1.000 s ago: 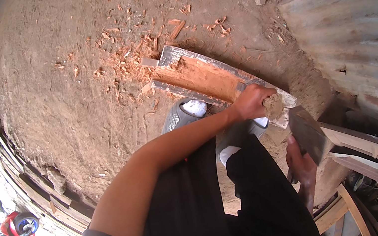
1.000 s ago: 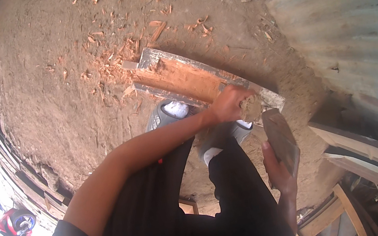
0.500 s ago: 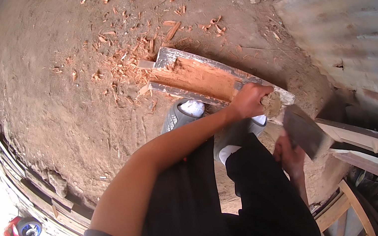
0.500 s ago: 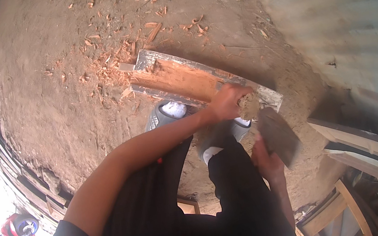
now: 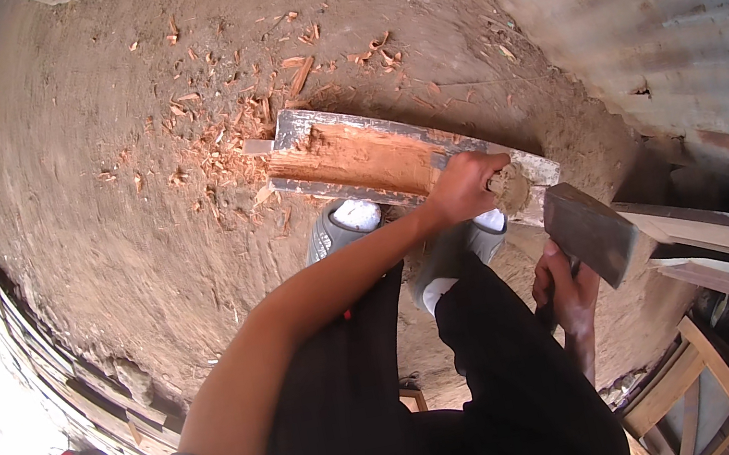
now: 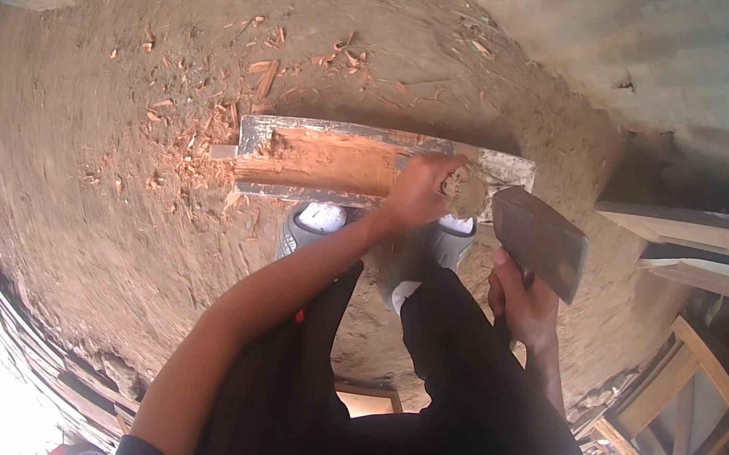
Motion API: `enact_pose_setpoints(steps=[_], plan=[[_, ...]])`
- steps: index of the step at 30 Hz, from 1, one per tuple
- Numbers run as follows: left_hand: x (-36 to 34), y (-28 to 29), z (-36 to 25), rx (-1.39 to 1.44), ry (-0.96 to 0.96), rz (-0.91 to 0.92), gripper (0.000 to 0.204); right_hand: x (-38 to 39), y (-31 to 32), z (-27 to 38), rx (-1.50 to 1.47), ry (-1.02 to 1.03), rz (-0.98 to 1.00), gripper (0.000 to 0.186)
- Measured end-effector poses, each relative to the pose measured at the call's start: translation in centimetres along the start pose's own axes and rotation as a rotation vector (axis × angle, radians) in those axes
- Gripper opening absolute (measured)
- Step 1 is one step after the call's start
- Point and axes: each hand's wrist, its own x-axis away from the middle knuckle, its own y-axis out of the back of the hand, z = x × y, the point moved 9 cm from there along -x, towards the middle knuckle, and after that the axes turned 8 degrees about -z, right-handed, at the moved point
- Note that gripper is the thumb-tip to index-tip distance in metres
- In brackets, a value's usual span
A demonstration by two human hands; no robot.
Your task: The person uses a chisel and a small axe to carve a rectangular piece of wood clamped to a workbench. The person repeatedly strikes the chisel with the axe to remove wood shavings, gradually shaping the wood.
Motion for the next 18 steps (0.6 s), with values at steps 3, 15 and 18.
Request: enact_pose_setpoints(steps=[3,15,18], plan=[[-0.3,-0.2,-0.8,0.078,-0.008,0.000,0.028,-0.4,-1.1,-1.5,0.101,-0.030,0.054,0.021],[-0.2,-0.6,-0.7,0.001,-0.026,0.065,0.029,-1.1,-1.8,-1.8,0.120,-0.142,0.092,0.028],[-0.2,-0.6,-0.8,-0.021,0.004,0.086,0.028,-1.7,0.9,-0.3,0.218,-0.008,-0.019,0.020]])
